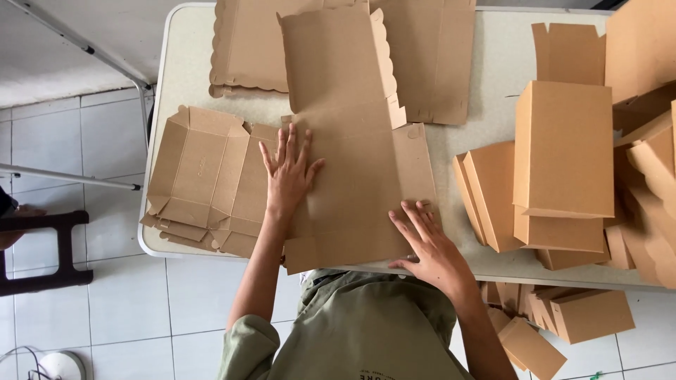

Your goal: Folding a flat cardboard sheet into a box by creasing edges and tucking in tabs.

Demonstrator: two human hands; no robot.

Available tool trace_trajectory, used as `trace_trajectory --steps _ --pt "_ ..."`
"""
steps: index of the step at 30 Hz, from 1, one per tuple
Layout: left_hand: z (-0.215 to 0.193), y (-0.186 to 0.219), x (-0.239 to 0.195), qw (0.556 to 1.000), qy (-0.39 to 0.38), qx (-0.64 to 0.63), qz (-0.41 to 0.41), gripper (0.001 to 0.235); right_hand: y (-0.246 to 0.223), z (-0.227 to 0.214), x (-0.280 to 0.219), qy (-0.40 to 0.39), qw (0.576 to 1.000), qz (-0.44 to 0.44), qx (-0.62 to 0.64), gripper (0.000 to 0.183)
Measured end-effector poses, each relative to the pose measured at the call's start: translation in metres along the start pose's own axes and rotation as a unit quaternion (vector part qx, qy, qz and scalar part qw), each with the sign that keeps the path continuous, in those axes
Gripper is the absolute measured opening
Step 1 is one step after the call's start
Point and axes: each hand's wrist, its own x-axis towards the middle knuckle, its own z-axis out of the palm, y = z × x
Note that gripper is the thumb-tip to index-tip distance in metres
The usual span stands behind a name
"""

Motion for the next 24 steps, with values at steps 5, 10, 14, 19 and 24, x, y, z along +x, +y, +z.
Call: trace_trajectory --steps 5,10,14,19,24 --pt "-0.011 -0.009 0.003 0.995 -0.030 -0.086 0.034 0.064 0.015 0.026 -0.002 0.108 0.987 -0.104 -0.054 0.070" --pt "-0.035 -0.021 0.001 0.981 -0.077 -0.162 0.079 0.050 0.015 0.027 -0.007 0.251 0.946 -0.193 -0.069 0.034" --pt "-0.094 -0.012 -0.015 0.951 -0.177 -0.251 0.038 0.044 0.019 0.017 0.001 0.258 0.955 -0.130 -0.062 0.014" --pt "-0.137 0.025 -0.056 0.976 -0.116 -0.170 0.068 0.051 0.017 -0.005 0.038 0.265 0.959 -0.095 -0.033 0.011" --pt "-0.071 0.033 -0.090 0.989 -0.049 -0.052 0.126 0.036 0.025 0.013 0.073 0.194 0.972 -0.034 -0.125 0.036"
